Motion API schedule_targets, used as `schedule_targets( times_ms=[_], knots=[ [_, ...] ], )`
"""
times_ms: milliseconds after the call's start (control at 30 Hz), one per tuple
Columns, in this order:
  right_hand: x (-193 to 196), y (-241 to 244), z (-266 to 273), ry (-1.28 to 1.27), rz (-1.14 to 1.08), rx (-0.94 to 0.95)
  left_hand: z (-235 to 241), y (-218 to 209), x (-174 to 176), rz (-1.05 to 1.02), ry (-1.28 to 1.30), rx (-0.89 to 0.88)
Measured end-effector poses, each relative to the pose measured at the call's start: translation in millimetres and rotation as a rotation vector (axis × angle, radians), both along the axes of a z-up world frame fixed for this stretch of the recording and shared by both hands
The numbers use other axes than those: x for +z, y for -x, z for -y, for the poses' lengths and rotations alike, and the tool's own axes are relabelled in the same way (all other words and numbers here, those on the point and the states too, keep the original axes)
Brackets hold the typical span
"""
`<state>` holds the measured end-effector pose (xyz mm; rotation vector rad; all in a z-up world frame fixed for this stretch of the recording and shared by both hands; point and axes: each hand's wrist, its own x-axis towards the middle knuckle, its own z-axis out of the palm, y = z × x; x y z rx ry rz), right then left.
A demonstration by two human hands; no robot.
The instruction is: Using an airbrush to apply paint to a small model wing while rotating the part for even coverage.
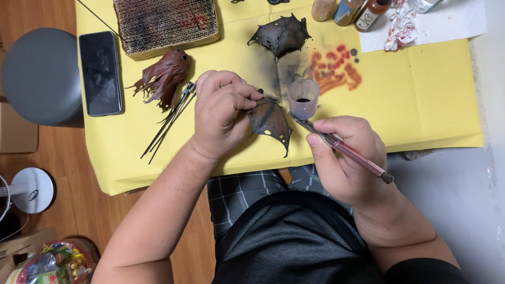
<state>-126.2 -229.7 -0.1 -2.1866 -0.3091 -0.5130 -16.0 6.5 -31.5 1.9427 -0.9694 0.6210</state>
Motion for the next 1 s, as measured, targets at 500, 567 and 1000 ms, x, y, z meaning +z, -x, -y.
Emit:
schedule_targets(
  times_ms=[500, 567, 1000],
  knots=[
    [14, -5, -1, -0.086, -0.073, 0.018, 3, 3, 9, 0.202, 0.004, -0.013],
    [13, -6, -2, -0.101, -0.066, 0.032, 3, 3, 8, 0.207, 0.010, -0.011],
    [11, -9, 1, -0.069, -0.025, 0.016, 2, 4, 12, 0.390, -0.108, -0.042]
  ],
)
